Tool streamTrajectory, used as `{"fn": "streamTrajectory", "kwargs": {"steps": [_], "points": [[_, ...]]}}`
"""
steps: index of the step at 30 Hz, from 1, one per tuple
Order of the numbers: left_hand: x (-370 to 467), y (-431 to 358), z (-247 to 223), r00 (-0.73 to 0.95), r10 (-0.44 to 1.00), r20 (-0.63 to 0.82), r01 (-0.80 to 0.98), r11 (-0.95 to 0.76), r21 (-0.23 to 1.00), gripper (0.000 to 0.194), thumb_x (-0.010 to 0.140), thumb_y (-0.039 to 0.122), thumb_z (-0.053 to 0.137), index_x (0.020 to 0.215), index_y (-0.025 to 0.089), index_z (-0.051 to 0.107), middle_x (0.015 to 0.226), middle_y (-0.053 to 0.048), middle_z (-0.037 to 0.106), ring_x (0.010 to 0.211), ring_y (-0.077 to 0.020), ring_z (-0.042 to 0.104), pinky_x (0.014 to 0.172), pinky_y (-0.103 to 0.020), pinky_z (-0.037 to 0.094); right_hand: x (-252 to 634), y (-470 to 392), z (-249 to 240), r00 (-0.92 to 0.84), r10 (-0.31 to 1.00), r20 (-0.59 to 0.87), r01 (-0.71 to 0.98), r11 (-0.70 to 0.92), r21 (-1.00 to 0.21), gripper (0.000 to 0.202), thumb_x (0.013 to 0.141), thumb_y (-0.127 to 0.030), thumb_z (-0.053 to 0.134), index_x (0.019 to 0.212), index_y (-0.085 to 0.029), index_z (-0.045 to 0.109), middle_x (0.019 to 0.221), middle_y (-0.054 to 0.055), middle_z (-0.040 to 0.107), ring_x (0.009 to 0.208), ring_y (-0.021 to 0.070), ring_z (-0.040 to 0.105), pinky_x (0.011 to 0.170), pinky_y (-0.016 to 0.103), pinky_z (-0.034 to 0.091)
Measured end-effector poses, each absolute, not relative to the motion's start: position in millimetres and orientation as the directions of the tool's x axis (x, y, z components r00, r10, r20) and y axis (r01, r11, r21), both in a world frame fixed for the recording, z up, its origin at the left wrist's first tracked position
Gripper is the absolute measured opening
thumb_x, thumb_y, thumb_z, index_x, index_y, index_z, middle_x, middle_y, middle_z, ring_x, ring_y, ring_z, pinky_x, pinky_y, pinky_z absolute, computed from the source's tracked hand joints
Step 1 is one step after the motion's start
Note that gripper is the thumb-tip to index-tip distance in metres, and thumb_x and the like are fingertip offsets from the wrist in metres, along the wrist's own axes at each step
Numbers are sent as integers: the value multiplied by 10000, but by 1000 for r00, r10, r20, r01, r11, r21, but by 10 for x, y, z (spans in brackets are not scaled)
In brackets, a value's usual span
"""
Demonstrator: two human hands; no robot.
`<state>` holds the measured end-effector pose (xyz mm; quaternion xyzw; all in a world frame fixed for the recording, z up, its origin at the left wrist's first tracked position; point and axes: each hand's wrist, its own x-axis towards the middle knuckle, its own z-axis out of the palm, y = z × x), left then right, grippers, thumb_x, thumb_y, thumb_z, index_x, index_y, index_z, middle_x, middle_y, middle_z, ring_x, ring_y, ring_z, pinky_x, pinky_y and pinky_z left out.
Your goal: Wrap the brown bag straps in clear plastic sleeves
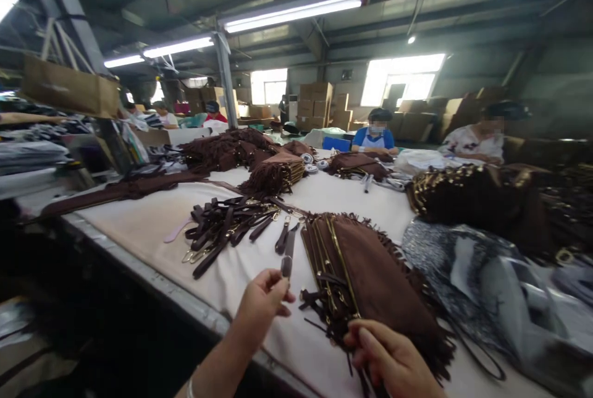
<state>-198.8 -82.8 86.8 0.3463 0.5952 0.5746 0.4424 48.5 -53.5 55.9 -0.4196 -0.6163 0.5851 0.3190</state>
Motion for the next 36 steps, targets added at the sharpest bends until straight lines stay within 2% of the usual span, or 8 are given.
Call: {"fn": "streamTrajectory", "kwargs": {"steps": [3, 8, 15, 20, 22, 25, 29, 36], "points": [[-1407, -1082, 791, -117, 990, -73, 69, 81, 994, 270, 805, 442, 622, 887, 186, 592, 667, -31, 605, 546, -135, 544, 502, -250, 438, 250, -439, 805, -467, 854, -228, -162, -337, -928, 508, 827, -597, 586, 1093, -167, 629, 963, 118, 717, 772, 195, 681, 601, 274, 513], [-1023, -1171, 691, 120, 986, 114, 309, -147, 940, 104, 782, 311, 640, 795, 208, 644, 778, -70, 625, 676, -165, 538, 604, -277, 420, 232, -433, 996, -332, 924, -188, -493, -340, -801, 358, 767, -452, 733, 953, -187, 578, 687, -26, 620, 558, 101, 580, 527, 210, 439], [-845, -1022, 779, 255, 933, -253, -35, 270, 962, 277, 756, 407, 699, 810, 170, 566, 733, -58, 661, 632, -165, 605, 570, -277, 474, 648, -515, 928, -179, 963, -203, -525, -268, -808, 349, 739, -403, 762, 931, -197, 556, 718, -27, 610, 608, 128, 598, 580, 255, 487], [-692, -995, 738, 303, 889, -345, -396, 446, 803, 446, 737, 373, 728, 1114, 228, 541, 833, 4, 609, 642, -161, 650, 521, -260, 498, 983, -444, 708, 100, 980, -171, -198, -149, -969, 678, 736, -463, 723, 1281, -201, 416, 1026, 82, 659, 852, 248, 675, 721, 396, 560], [-661, -995, 719, 321, 876, -360, -412, 471, 780, 377, 766, 405, 700, 1064, 215, 568, 808, -1, 603, 654, -157, 647, 532, -251, 494, 1114, -454, 645, 209, 974, 85, 169, 50, -984, 749, 776, -460, 671, 1386, -174, 345, 1276, 174, 565, 1094, 318, 603, 868, 491, 523], [-619, -986, 723, 295, 890, -348, -350, 440, 827, 318, 788, 473, 669, 875, 171, 617, 793, -37, 622, 716, -161, 631, 603, -255, 488, 1228, -566, 637, 25, 865, 501, 595, 390, -703, 525, 839, -371, 612, 1322, -197, 499, 1440, 156, 444, 1334, 345, 392, 1078, 573, 338], [-559, -957, 756, 162, 967, -197, -173, 224, 959, 308, 720, 459, 742, 750, 154, 710, 814, -41, 622, 745, -142, 571, 704, -247, 450, 1190, -816, 626, -378, 793, 477, 507, 609, -610, 454, 864, -329, 592, 1303, -228, 531, 1284, 121, 604, 1219, 286, 535, 1018, 464, 457], [-501, -1009, 681, 205, 936, -287, -239, 332, 912, 323, 705, 450, 760, 798, 145, 715, 744, -18, 631, 663, -111, 520, 634, -226, 396, 1147, -956, 491, -413, 808, 419, 549, 589, -593, 722, 795, -247, 647, 1445, -213, 334, 1099, 107, 688, 999, 275, 650, 910, 465, 522]]}}
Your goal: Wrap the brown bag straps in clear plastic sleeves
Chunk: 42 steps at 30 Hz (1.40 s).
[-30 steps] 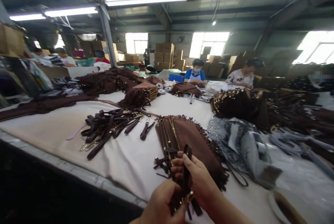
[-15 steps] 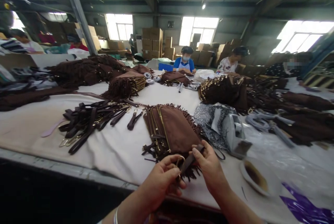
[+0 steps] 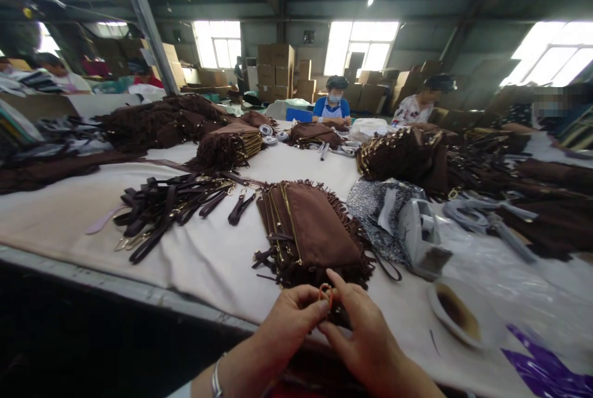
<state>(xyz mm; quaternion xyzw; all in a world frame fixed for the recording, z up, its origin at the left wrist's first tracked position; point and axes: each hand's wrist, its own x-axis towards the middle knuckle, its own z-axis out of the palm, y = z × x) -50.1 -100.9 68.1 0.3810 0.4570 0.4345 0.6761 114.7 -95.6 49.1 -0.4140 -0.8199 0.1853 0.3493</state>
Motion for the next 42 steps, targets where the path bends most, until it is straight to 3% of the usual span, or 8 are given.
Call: {"fn": "streamTrajectory", "kwargs": {"steps": [4, 12, 23, 27, 30, 35, 38, 42], "points": [[-530, -992, 650, 158, 956, -245, -245, 279, 929, 256, 714, 371, 754, 773, 135, 673, 747, -22, 641, 674, -113, 547, 637, -222, 410, 1171, -950, 524, -404, 846, 348, 540, 527, -656, 703, 841, -172, 517, 1483, -196, 233, 1094, 95, 690, 897, 213, 678, 793, 354, 566], [-557, -935, 634, 144, 903, -404, -289, 429, 856, 220, 711, 337, 682, 794, 146, 611, 606, -9, 619, 501, -105, 531, 497, -221, 383, 1196, -868, 673, -433, 848, 306, 603, 525, -601, 251, 927, -269, 485, 1144, -197, 589, 963, 95, 696, 870, 225, 670, 763, 343, 548], [-673, -894, 649, 180, 904, -387, -123, 411, 903, 304, 788, 409, 570, 662, 134, 598, 608, -8, 580, 510, -84, 469, 487, -209, 296, 1118, -817, 562, -561, 699, 444, 610, 711, -349, 219, 943, -196, 477, 1134, -130, 560, 832, 80, 639, 725, 196, 623, 664, 313, 506], [-643, -895, 596, 160, 929, -333, -50, 344, 938, 326, 835, 418, 531, 664, 148, 591, 586, 3, 557, 500, -93, 454, 490, -222, 318, 1112, -790, 512, -495, 711, 499, 610, 694, -382, 201, 918, -173, 499, 1095, -123, 580, 792, 69, 620, 710, 191, 607, 668, 309, 492], [-665, -881, 570, 79, 993, -84, 243, 63, 968, 300, 888, 347, 492, 710, 158, 643, 648, -23, 592, 600, -129, 531, 584, -256, 410, 1136, -737, 499, -451, 725, 521, 625, 673, -396, 192, 907, -159, 502, 1075, -136, 591, 780, 56, 609, 690, 181, 588, 671, 305, 474], [-826, -712, 605, 225, 823, 521, 744, -491, 454, 223, 925, 224, 474, 1028, 196, 669, 940, -81, 619, 903, -206, 557, 834, -358, 450, 1144, -607, 528, -394, 736, 551, 658, 644, -391, 151, 894, -157, 503, 1009, -158, 600, 764, 40, 594, 682, 176, 566, 678, 305, 449], [-905, -531, 694, 456, 710, 537, 781, -608, 140, 232, 933, 228, 473, 1094, 197, 638, 1011, -93, 609, 977, -237, 539, 866, -398, 447, 1099, -547, 550, -382, 740, 553, 662, 637, -395, 132, 891, -151, 493, 964, -160, 604, 758, 37, 589, 692, 178, 563, 683, 307, 440], [-961, -336, 807, 641, 629, 440, 711, -702, -33, 192, 934, 259, 479, 1016, 206, 643, 921, -70, 604, 897, -223, 547, 784, -380, 462, 1052, -505, 559, -365, 743, 561, 656, 632, -411, 122, 891, -150, 491, 938, -169, 602, 759, 30, 589, 696, 175, 559, 689, 306, 434]]}}
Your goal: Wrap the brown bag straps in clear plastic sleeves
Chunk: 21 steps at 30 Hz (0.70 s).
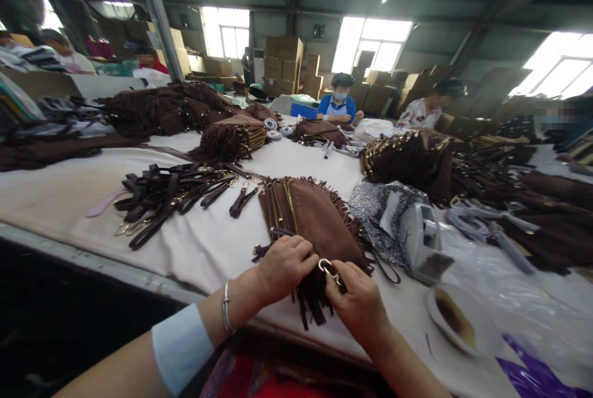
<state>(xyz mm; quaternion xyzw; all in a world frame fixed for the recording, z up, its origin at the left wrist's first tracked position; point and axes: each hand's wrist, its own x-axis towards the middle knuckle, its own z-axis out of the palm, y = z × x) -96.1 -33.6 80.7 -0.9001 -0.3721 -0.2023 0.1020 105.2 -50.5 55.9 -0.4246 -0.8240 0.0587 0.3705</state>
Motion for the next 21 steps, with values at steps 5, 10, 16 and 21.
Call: {"fn": "streamTrajectory", "kwargs": {"steps": [5, 10, 16, 21], "points": [[-995, -271, 800, 631, 599, 493, 662, -747, 62, 192, 925, 254, 476, 961, 205, 658, 859, -65, 592, 842, -194, 538, 763, -342, 461, 1029, -470, 572, -335, 735, 589, 654, 632, -416, 118, 894, -156, 497, 953, -177, 597, 778, 33, 600, 707, 174, 562, 703, 303, 439], [-995, -267, 761, 605, 585, 541, 625, -769, 132, 197, 928, 236, 468, 939, 189, 658, 834, -63, 585, 840, -182, 536, 777, -325, 462, 965, -439, 583, -328, 728, 601, 660, 633, -406, 120, 906, -161, 490, 953, -171, 600, 742, 27, 575, 689, 174, 555, 687, 303, 447], [-975, -239, 697, 598, 587, 546, 597, -781, 186, 215, 927, 188, 443, 874, 178, 650, 783, -57, 571, 774, -166, 525, 740, -311, 454, 911, -377, 523, -323, 699, 638, 681, 640, -357, 135, 923, -173, 482, 1005, -167, 589, 794, 53, 610, 740, 188, 585, 727, 317, 475], [-982, -252, 658, 490, 636, 596, 565, -752, 339, 222, 932, 212, 456, 855, 184, 662, 778, -51, 577, 763, -157, 528, 730, -304, 452, 879, -300, 452, -357, 660, 661, 698, 659, -281, 151, 931, -175, 475, 1031, -156, 587, 814, 67, 633, 754, 195, 606, 715, 319, 497]]}}
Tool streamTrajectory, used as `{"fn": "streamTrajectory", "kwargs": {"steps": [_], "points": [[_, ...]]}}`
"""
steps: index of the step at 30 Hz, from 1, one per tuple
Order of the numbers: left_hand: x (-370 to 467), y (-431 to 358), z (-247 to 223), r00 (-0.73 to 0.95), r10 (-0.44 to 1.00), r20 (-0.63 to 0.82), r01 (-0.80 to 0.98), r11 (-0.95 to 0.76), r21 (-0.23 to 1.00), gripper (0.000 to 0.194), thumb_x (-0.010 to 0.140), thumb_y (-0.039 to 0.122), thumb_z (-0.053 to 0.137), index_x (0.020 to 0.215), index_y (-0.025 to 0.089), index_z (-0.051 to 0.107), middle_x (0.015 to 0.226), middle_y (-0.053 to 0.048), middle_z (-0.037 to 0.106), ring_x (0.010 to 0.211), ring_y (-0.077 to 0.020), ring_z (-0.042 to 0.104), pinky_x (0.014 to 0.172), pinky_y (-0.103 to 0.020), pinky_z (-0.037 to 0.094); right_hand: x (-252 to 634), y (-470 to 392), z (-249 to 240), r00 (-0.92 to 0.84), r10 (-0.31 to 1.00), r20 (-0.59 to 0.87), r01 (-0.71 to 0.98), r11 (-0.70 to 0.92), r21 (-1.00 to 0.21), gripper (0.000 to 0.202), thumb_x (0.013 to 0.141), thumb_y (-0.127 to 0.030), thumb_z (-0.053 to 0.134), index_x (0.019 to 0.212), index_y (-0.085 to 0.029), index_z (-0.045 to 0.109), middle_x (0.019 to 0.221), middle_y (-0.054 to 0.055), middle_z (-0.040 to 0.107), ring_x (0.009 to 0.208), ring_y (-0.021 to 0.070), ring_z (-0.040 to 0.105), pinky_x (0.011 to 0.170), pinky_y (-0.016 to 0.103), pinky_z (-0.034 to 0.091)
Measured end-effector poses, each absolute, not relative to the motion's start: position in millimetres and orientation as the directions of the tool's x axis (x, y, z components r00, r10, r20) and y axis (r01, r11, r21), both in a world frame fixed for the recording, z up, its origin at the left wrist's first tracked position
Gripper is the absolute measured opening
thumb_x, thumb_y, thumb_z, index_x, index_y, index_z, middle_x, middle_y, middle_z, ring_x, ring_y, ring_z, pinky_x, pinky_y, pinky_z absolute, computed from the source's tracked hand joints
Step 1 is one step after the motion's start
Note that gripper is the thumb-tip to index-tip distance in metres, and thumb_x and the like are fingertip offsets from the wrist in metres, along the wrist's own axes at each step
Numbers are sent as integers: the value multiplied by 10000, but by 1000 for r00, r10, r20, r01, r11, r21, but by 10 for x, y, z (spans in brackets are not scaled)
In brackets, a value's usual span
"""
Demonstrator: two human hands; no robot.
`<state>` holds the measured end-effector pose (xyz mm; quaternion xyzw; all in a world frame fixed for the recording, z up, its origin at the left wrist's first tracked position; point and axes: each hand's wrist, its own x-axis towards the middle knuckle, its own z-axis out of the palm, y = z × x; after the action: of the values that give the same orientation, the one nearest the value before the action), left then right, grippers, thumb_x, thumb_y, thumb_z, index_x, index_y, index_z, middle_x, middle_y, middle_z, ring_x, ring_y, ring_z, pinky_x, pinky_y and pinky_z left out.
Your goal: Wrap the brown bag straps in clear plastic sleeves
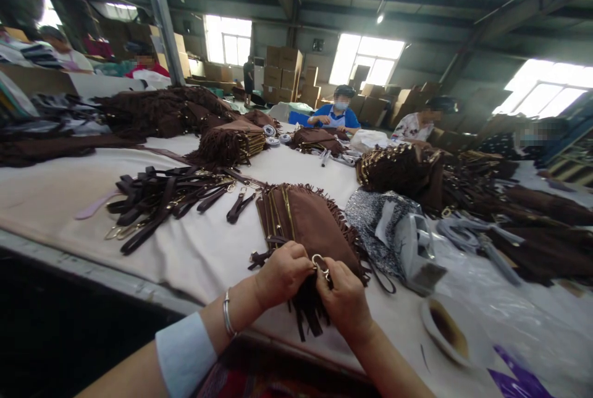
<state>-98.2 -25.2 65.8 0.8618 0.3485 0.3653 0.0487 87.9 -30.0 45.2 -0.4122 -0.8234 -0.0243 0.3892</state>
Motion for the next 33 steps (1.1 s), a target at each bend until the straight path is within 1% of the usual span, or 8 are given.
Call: {"fn": "streamTrajectory", "kwargs": {"steps": [7, 11, 14, 17, 22, 27, 31, 33], "points": [[-955, -228, 596, 374, 721, 583, 583, -672, 458, 236, 920, 217, 489, 752, 175, 649, 747, -50, 584, 737, -152, 556, 694, -295, 471, 883, -450, 348, -458, 584, 670, 710, 694, -120, 227, 929, -138, 469, 1107, -143, 610, 955, 117, 685, 781, 204, 632, 688, 316, 510], [-958, -221, 610, 356, 750, 558, 565, -648, 510, 181, 899, 218, 536, 766, 181, 654, 803, -53, 616, 777, -154, 582, 727, -299, 498, 1007, -492, 323, -423, 670, 610, 707, 665, -239, 229, 936, -207, 493, 1119, -127, 606, 881, 97, 679, 762, 195, 644, 687, 300, 508], [-1061, -206, 649, 298, 754, 585, 535, -640, 552, 102, 862, 215, 592, 927, 187, 665, 981, -74, 636, 937, -178, 591, 856, -340, 504, 1183, -341, 400, -365, 747, 556, 784, 569, -249, 276, 941, -270, 499, 1151, -124, 602, 863, 93, 667, 764, 208, 640, 700, 321, 502], [-1241, -182, 659, 188, 800, 570, 549, -567, 614, 200, 826, 189, 622, 1024, 187, 649, 1043, -78, 616, 992, -185, 584, 907, -362, 499, 1296, -145, 524, -363, 763, 535, 838, 518, -170, 289, 916, -265, 520, 1158, -145, 621, 981, 125, 661, 905, 257, 624, 798, 387, 491], [-1438, -223, 589, 160, 852, 499, 618, -481, 622, 170, 815, 161, 614, 977, 189, 660, 983, -61, 621, 957, -179, 590, 895, -359, 504, 1134, -91, 619, -524, 695, 492, 712, 675, -193, 408, 843, -232, 568, 1250, -202, 574, 1245, 127, 577, 1177, 283, 507, 964, 450, 421], [-1444, -290, 537, 190, 844, 502, 653, -490, 578, 196, 819, 164, 606, 1008, 187, 655, 1014, -76, 616, 984, -196, 579, 907, -381, 500, 1010, -100, 533, -576, 677, 458, 732, 676, -79, 360, 810, -107, 541, 1107, -265, 670, 1284, 99, 564, 1212, 295, 470, 972, 473, 384], [-1522, -256, 511, 183, 839, 513, 670, -488, 559, 155, 828, 163, 588, 964, 184, 659, 1008, -76, 619, 960, -192, 581, 877, -372, 507, 1064, -58, 517, -506, 721, 474, 785, 613, -94, 291, 750, -69, 540, 915, -237, 711, 1267, 90, 573, 1207, 304, 475, 960, 477, 390], [-1587, -232, 501, 130, 840, 526, 683, -461, 567, 142, 842, 164, 570, 950, 187, 659, 980, -69, 626, 938, -186, 587, 866, -366, 507, 1046, -59, 526, -517, 703, 488, 768, 633, -97, 245, 773, -112, 549, 911, -241, 703, 1259, 84, 576, 1202, 305, 482, 957, 477, 391]]}}
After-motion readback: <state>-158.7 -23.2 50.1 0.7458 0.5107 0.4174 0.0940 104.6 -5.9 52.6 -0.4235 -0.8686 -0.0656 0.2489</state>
